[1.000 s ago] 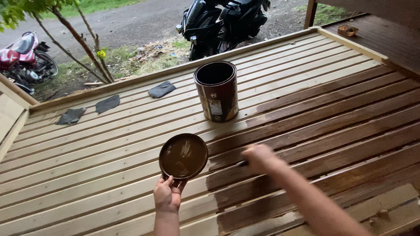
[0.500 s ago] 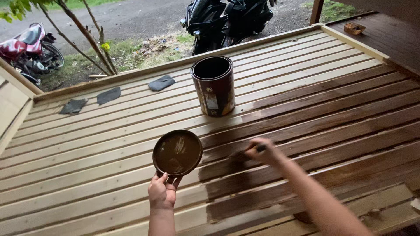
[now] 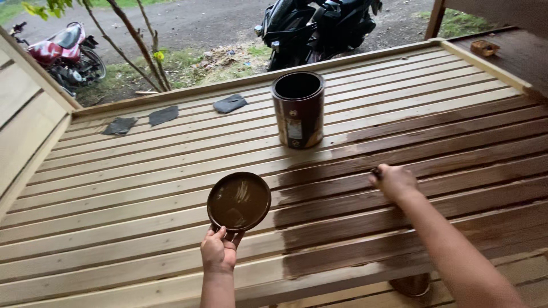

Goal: The person applies a brown wood stain to a slatted wooden surface using a brush. They repeatedly dip the brush into a small container of stain and spread it along the slats, gradually darkening the wood.

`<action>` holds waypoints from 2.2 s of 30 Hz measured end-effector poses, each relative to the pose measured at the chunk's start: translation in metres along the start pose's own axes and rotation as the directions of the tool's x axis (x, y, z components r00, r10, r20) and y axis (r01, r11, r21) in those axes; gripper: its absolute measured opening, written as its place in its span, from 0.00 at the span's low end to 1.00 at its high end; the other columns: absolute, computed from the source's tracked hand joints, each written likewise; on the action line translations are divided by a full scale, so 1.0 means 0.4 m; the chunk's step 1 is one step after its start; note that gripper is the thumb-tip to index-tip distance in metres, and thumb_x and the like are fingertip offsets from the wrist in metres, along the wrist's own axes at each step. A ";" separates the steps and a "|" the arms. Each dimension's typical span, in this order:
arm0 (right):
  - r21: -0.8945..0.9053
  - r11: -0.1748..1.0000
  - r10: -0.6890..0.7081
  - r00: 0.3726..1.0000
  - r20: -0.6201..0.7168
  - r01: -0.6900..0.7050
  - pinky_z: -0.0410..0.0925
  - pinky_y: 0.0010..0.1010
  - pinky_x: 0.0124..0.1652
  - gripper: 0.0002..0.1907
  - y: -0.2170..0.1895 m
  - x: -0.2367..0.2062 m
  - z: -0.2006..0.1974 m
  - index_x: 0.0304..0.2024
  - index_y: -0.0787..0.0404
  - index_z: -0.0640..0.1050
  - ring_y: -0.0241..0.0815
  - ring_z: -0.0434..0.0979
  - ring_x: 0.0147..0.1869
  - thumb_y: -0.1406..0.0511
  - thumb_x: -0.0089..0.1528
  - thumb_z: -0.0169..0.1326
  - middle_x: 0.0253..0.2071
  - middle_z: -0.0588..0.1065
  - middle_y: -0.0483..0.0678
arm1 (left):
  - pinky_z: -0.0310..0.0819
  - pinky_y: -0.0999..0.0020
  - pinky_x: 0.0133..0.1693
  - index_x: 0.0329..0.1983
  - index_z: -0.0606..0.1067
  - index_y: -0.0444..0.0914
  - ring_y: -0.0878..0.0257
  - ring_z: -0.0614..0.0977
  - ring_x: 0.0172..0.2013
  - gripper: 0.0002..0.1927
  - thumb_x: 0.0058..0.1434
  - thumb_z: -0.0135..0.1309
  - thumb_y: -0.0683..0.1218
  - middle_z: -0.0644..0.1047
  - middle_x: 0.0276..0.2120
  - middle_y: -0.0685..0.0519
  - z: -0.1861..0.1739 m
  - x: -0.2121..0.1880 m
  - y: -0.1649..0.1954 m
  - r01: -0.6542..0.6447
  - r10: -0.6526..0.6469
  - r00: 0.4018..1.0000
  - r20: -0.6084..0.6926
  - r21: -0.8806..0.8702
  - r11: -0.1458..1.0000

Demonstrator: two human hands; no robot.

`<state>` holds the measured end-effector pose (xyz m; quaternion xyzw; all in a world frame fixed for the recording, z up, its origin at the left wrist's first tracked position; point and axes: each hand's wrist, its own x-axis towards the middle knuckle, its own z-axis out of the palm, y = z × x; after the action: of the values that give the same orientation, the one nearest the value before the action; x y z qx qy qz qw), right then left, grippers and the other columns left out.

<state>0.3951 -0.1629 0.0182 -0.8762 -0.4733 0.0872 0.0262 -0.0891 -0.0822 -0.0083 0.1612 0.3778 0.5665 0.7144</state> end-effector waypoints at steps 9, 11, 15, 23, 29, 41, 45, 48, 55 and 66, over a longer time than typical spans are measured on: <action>-0.271 0.931 -0.316 0.913 -0.257 0.246 0.71 0.35 0.18 0.17 -0.638 -0.164 0.247 0.34 0.55 0.75 0.40 0.76 0.23 0.49 0.64 0.56 0.25 0.76 0.49 | 0.76 0.41 0.53 0.68 0.62 0.35 0.45 0.77 0.55 0.25 0.66 0.34 0.36 0.72 0.59 0.40 -0.206 0.113 0.271 -0.004 0.004 1.000 0.003 0.026 1.000; -0.156 0.912 -0.410 0.832 -0.374 0.379 0.68 0.36 0.13 0.23 -0.811 -0.222 0.279 0.28 0.56 0.74 0.37 0.73 0.17 0.47 0.68 0.51 0.21 0.75 0.49 | 0.75 0.41 0.53 0.68 0.61 0.36 0.45 0.76 0.55 0.25 0.67 0.35 0.36 0.71 0.59 0.42 -0.252 0.148 0.346 -0.007 0.008 1.000 -0.016 0.075 0.997; 0.158 0.798 -0.483 0.774 -0.410 0.582 0.69 0.32 0.14 0.19 -1.059 -0.301 0.298 0.28 0.58 0.76 0.36 0.72 0.16 0.53 0.68 0.54 0.18 0.74 0.46 | 0.75 0.43 0.55 0.69 0.61 0.36 0.46 0.76 0.56 0.25 0.68 0.35 0.37 0.70 0.60 0.41 -0.347 0.184 0.461 -0.004 0.011 0.999 -0.048 0.141 0.990; 0.865 0.176 -0.339 0.854 -0.396 0.471 0.78 0.31 0.34 0.12 -1.007 -0.212 0.319 0.30 0.61 0.77 0.34 0.74 0.33 0.63 0.59 0.67 0.29 0.75 0.45 | 0.74 0.40 0.55 0.69 0.61 0.37 0.46 0.76 0.57 0.25 0.67 0.34 0.37 0.70 0.61 0.43 -0.392 0.248 0.519 0.045 -0.043 0.999 -0.014 0.147 0.988; 0.740 0.581 -0.107 0.934 -0.342 0.338 0.70 0.32 0.31 0.13 -0.706 -0.084 0.245 0.31 0.58 0.79 0.40 0.73 0.30 0.61 0.53 0.71 0.27 0.76 0.47 | 0.74 0.39 0.54 0.67 0.62 0.38 0.46 0.76 0.56 0.25 0.66 0.34 0.36 0.71 0.60 0.43 -0.359 0.272 0.449 0.068 -0.071 0.997 0.027 0.108 0.992; -0.108 0.864 -0.498 0.804 -0.324 0.492 0.67 0.30 0.14 0.13 -0.989 -0.127 0.290 0.30 0.58 0.75 0.37 0.73 0.18 0.62 0.69 0.51 0.21 0.75 0.50 | 0.75 0.42 0.52 0.67 0.63 0.36 0.46 0.77 0.53 0.24 0.67 0.34 0.36 0.72 0.58 0.42 -0.346 0.345 0.468 0.049 -0.051 0.999 0.015 0.077 0.996; 0.411 0.665 -0.490 0.779 -0.391 0.624 0.68 0.31 0.20 0.08 -1.135 -0.168 0.311 0.31 0.59 0.76 0.38 0.73 0.22 0.62 0.63 0.56 0.22 0.77 0.49 | 0.75 0.43 0.53 0.66 0.63 0.36 0.46 0.77 0.53 0.24 0.67 0.35 0.36 0.72 0.58 0.42 -0.369 0.353 0.502 0.034 -0.033 0.999 -0.016 0.099 0.994; 0.742 0.548 -0.420 0.894 -0.154 0.386 0.68 0.28 0.21 0.11 -1.124 -0.132 0.302 0.31 0.58 0.77 0.36 0.72 0.21 0.59 0.64 0.59 0.23 0.78 0.46 | 0.75 0.42 0.54 0.66 0.63 0.36 0.48 0.77 0.54 0.23 0.67 0.35 0.36 0.71 0.58 0.44 -0.374 0.358 0.528 0.036 -0.031 0.998 -0.047 0.100 0.994; 0.812 0.442 -0.280 0.919 -0.278 0.380 0.65 0.25 0.20 0.12 -0.801 -0.016 0.302 0.29 0.59 0.79 0.34 0.71 0.20 0.59 0.58 0.64 0.22 0.76 0.46 | 0.75 0.42 0.54 0.65 0.63 0.35 0.47 0.77 0.54 0.23 0.67 0.36 0.36 0.71 0.58 0.43 -0.371 0.375 0.515 0.037 -0.034 0.998 -0.047 0.072 0.997; -0.174 0.923 -0.343 0.939 0.027 0.343 0.74 0.29 0.19 0.17 -0.948 -0.066 0.179 0.35 0.54 0.76 0.33 0.79 0.23 0.55 0.72 0.43 0.26 0.77 0.44 | 0.75 0.43 0.53 0.66 0.62 0.34 0.48 0.76 0.54 0.23 0.67 0.35 0.36 0.71 0.58 0.42 -0.375 0.381 0.528 0.029 -0.029 1.000 0.009 0.074 0.997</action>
<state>0.0554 0.0212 -0.0001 -0.7790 -0.6249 0.0373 -0.0355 -0.3314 0.0949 -0.0232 0.1848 0.3971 0.5410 0.7180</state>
